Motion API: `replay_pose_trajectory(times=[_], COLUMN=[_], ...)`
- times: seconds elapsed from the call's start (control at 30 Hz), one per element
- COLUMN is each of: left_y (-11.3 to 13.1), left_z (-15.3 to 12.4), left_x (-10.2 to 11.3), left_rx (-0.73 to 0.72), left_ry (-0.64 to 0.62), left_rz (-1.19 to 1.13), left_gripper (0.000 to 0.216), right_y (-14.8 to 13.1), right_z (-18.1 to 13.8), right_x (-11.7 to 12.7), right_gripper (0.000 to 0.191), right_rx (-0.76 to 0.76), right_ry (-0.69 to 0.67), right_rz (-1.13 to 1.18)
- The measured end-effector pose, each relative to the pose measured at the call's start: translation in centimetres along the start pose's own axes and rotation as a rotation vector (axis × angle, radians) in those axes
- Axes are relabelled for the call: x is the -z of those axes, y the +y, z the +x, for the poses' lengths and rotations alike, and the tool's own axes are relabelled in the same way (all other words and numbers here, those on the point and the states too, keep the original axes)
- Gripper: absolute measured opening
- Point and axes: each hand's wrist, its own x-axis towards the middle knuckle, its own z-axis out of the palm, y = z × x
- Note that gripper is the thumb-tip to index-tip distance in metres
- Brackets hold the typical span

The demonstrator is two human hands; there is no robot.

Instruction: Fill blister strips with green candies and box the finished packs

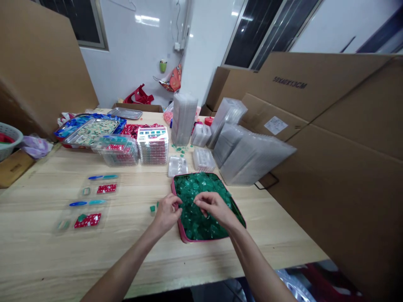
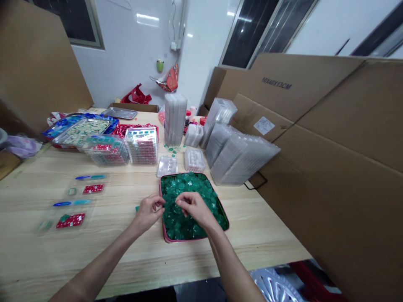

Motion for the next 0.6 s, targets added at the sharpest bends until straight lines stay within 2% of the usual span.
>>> replay_pose_trajectory(times=[0.07, 0.17, 0.27, 0.37, 0.47, 0.53, 0.6], left_y=[0.0, 0.2, 0.5, 0.4, -0.8, -2.0, -2.9], left_z=[-0.4, -1.2, -2.0, -2.6, -2.7, -2.4, -2.0], left_x=[0.1, -0.3, -1.1, -1.9, -2.2, -2.1, -1.8], left_rx=[-0.008, -0.023, -0.032, -0.025, -0.074, -0.143, -0.139], left_ry=[0.0, -0.027, -0.052, -0.067, -0.034, -0.075, -0.152], left_rz=[0.059, 0.153, 0.197, 0.217, 0.202, 0.176, 0.157], left_gripper=[0.013, 0.011, 0.013, 0.018, 0.019, 0.018, 0.013], right_y=[-0.1, -0.2, -0.7, -1.9, -3.3, -3.9, -3.8], right_z=[-0.8, -1.4, 0.5, 5.9, 14.0, 19.8, 25.1], right_x=[1.1, 2.5, 3.3, 4.0, 4.6, 4.8, 5.0], right_gripper=[0.024, 0.025, 0.025, 0.023, 0.016, 0.013, 0.015], right_rx=[-0.038, -0.047, 0.005, 0.047, 0.034, 0.018, -0.021], right_ry=[0.086, 0.182, 0.186, 0.167, 0.174, 0.188, 0.201], right_rz=[0.147, 0.247, 0.223, 0.025, -0.178, -0.268, -0.377])
